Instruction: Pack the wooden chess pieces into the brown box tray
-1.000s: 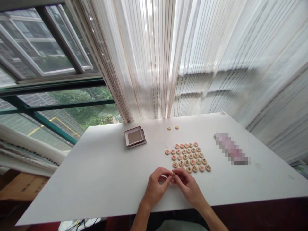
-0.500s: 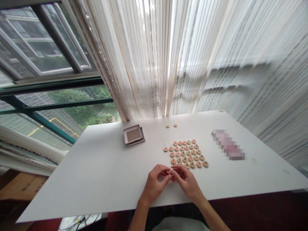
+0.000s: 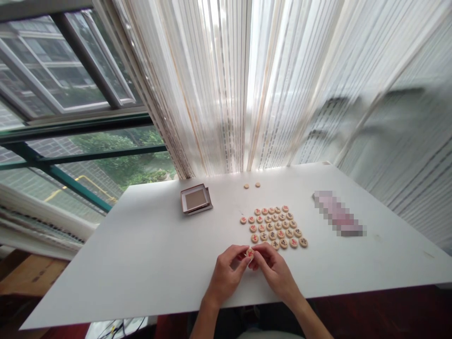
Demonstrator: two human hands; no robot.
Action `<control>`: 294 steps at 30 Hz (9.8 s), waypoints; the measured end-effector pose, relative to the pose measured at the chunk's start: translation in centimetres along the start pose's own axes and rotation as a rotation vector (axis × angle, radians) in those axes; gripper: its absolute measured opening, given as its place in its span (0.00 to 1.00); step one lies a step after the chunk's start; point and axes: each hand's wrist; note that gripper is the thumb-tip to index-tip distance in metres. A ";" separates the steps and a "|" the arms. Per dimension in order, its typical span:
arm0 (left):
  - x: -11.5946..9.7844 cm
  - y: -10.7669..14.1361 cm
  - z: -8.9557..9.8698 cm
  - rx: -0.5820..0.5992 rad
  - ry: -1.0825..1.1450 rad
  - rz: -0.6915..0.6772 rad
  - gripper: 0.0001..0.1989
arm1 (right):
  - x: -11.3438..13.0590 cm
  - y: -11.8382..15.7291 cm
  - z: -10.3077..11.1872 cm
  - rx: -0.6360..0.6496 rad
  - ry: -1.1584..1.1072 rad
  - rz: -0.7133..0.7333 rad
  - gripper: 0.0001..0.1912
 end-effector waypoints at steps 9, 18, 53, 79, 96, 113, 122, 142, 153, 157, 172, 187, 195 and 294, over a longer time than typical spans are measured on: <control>0.2 0.6 -0.1 -0.051 -0.027 0.036 0.09 | -0.7 0.1 0.0 0.024 0.019 0.003 0.16; -0.2 0.5 0.0 -0.042 -0.035 0.023 0.10 | 0.0 0.5 -0.1 0.070 0.102 0.037 0.16; -0.7 0.3 0.1 -0.008 -0.041 -0.062 0.10 | -0.1 0.3 -0.3 0.063 0.024 0.002 0.13; -0.5 0.3 -0.1 -0.069 -0.088 0.022 0.06 | -0.5 0.3 -0.3 -0.012 0.126 0.036 0.14; -0.7 0.2 -0.1 -0.033 -0.099 -0.078 0.09 | -0.3 0.3 -0.3 -0.062 0.172 0.040 0.14; 0.0 0.5 -0.2 -0.099 -0.070 0.032 0.08 | 0.2 0.4 -0.6 -0.003 0.245 0.085 0.13; 0.0 0.4 -0.1 -0.090 -0.019 0.028 0.08 | -0.2 0.5 -0.5 -0.017 0.256 0.083 0.13; -0.2 0.4 0.0 0.022 -0.034 -0.038 0.16 | -0.1 0.4 -0.3 -0.015 0.065 0.012 0.15; -0.1 0.7 -0.1 0.000 -0.041 0.031 0.13 | -0.2 0.4 -0.3 0.015 0.056 0.008 0.14; -0.2 0.7 0.0 0.012 -0.027 0.025 0.11 | -0.2 0.4 -0.5 0.006 0.039 0.005 0.11; -0.5 0.6 0.1 0.042 -0.056 0.034 0.13 | 0.5 0.6 -0.5 -0.016 0.059 -0.033 0.11; -0.4 0.5 -0.1 0.018 -0.097 0.011 0.12 | 0.4 0.5 -0.5 0.022 0.054 -0.021 0.15; -0.2 0.5 -0.1 -0.016 -0.085 0.034 0.10 | -0.3 0.3 -0.6 0.011 0.033 -0.009 0.14; 4.9 -6.0 2.6 -0.080 -0.385 -0.237 0.05 | 8.1 -24.2 8.6 -0.240 1.217 0.041 0.16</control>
Point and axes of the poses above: each hand's wrist, its own y-axis away from the middle knuckle, its own z-axis out of the back of the hand, x = y × z, and after that the axes turned 11 degrees about -z, right-handed
